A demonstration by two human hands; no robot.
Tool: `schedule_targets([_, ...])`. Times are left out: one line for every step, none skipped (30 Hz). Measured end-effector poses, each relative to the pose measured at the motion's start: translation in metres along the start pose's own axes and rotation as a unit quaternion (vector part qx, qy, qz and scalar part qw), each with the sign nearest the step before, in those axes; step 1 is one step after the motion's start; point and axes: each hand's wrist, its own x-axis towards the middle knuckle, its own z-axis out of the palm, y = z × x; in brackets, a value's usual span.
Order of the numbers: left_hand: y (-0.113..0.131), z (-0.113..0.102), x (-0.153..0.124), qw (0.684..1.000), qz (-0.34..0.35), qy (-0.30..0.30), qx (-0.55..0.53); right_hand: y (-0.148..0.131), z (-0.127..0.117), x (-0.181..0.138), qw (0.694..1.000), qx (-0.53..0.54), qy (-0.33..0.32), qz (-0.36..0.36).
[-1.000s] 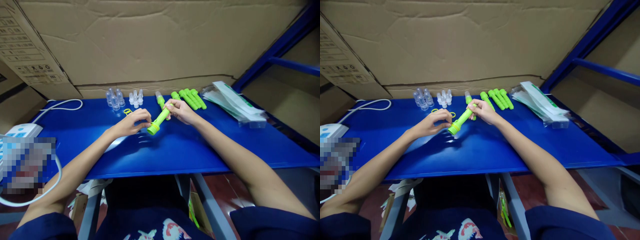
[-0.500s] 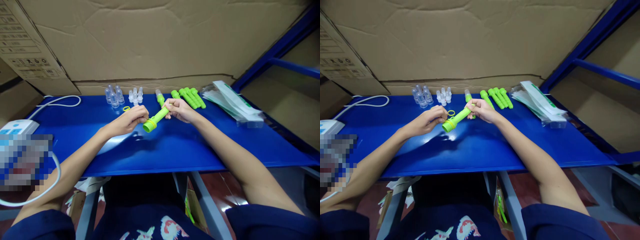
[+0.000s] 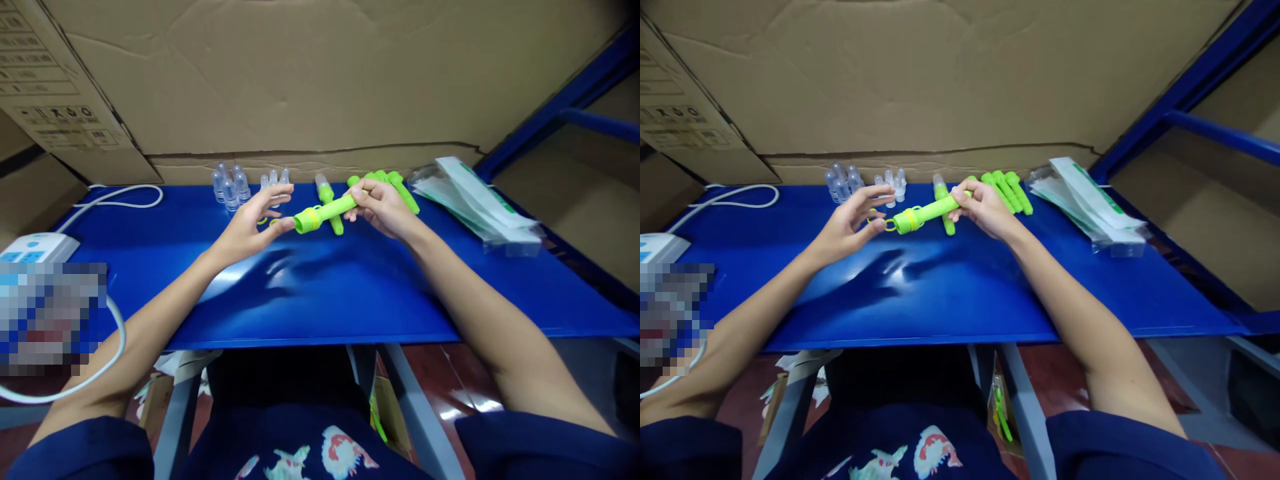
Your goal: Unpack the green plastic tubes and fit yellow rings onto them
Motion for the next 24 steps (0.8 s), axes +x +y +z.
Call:
schedule_targets([0.000,0.007,-0.001,1.000,-0.008,-0.007,-0.014,0.001,0.005,0.000,1.000,0.004,-0.003,0.001])
schedule_targets([0.000,0.014,-0.003,1.000,-0.013,-0.012,-0.018,0.002,0.009,-0.001,1.000,0.007,-0.004,0.001])
schedule_targets([0.000,0.019,-0.004,1.000,-0.014,-0.013,-0.013,0.003,0.013,-0.001,1.000,0.008,-0.005,0.000])
schedule_targets([0.000,0.024,-0.005,1.000,-0.015,-0.008,-0.002,0.004,0.015,-0.001,1.000,0.007,-0.006,-0.001])
schedule_targets([0.000,0.028,-0.006,1.000,-0.019,0.003,0.011,0.004,0.016,-0.001,1.000,0.005,-0.006,-0.002])
schedule_targets([0.000,0.030,-0.007,0.999,-0.023,0.019,0.021,0.005,0.017,-0.001,1.000,0.003,-0.007,-0.004])
schedule_targets([-0.001,0.031,-0.008,0.998,-0.030,0.039,0.028,0.006,0.018,0.000,1.000,0.003,-0.007,-0.005])
schedule_targets([-0.003,0.032,-0.008,0.997,-0.035,0.061,0.028,0.007,0.018,0.000,1.000,0.005,-0.008,-0.005])
schedule_targets([-0.004,0.032,-0.009,0.996,-0.037,0.084,0.025,0.008,0.018,0.000,1.000,0.008,-0.008,-0.007])
schedule_targets([-0.006,0.031,-0.009,0.994,-0.035,0.104,0.022,0.008,0.018,0.000,1.000,0.012,-0.007,-0.009])
schedule_targets([-0.007,0.031,-0.009,0.992,-0.030,0.122,0.023,0.008,0.019,0.000,1.000,0.015,-0.005,-0.012])
schedule_targets([-0.008,0.030,-0.009,0.990,-0.023,0.136,0.030,0.008,0.019,-0.001,1.000,0.017,-0.002,-0.014])
schedule_targets([-0.008,0.029,-0.009,0.988,-0.016,0.146,0.042,0.008,0.019,-0.001,1.000,0.017,0.000,-0.015])
schedule_targets([-0.008,0.028,-0.009,0.987,-0.010,0.153,0.056,0.007,0.020,-0.001,1.000,0.018,0.003,-0.014])
schedule_targets([-0.008,0.027,-0.008,0.985,-0.004,0.156,0.071,0.007,0.020,-0.001,1.000,0.018,0.005,-0.013])
schedule_targets([-0.007,0.026,-0.008,0.984,0.000,0.157,0.083,0.007,0.020,-0.001,1.000,0.019,0.007,-0.012])
schedule_targets([-0.006,0.026,-0.007,0.983,0.004,0.159,0.093,0.006,0.021,-0.001,1.000,0.019,0.008,-0.011])
schedule_targets([-0.005,0.025,-0.007,0.982,0.006,0.160,0.100,0.006,0.021,-0.001,1.000,0.019,0.010,-0.011])
schedule_targets([-0.005,0.024,-0.006,0.981,0.008,0.161,0.105,0.007,0.021,-0.001,1.000,0.018,0.012,-0.010])
schedule_targets([-0.004,0.023,-0.006,0.981,0.008,0.162,0.109,0.007,0.021,-0.001,1.000,0.016,0.012,-0.009])
schedule_targets([-0.004,0.023,-0.006,0.980,0.008,0.165,0.110,0.007,0.020,-0.001,1.000,0.014,0.013,-0.008])
schedule_targets([-0.004,0.022,-0.006,0.980,0.007,0.165,0.109,0.007,0.020,-0.001,1.000,0.013,0.013,-0.007])
schedule_targets([-0.003,0.022,-0.006,0.980,0.006,0.165,0.107,0.007,0.020,-0.001,1.000,0.012,0.013,-0.008])
schedule_targets([-0.003,0.022,-0.005,0.981,0.002,0.163,0.105,0.007,0.020,-0.001,1.000,0.012,0.012,-0.010])
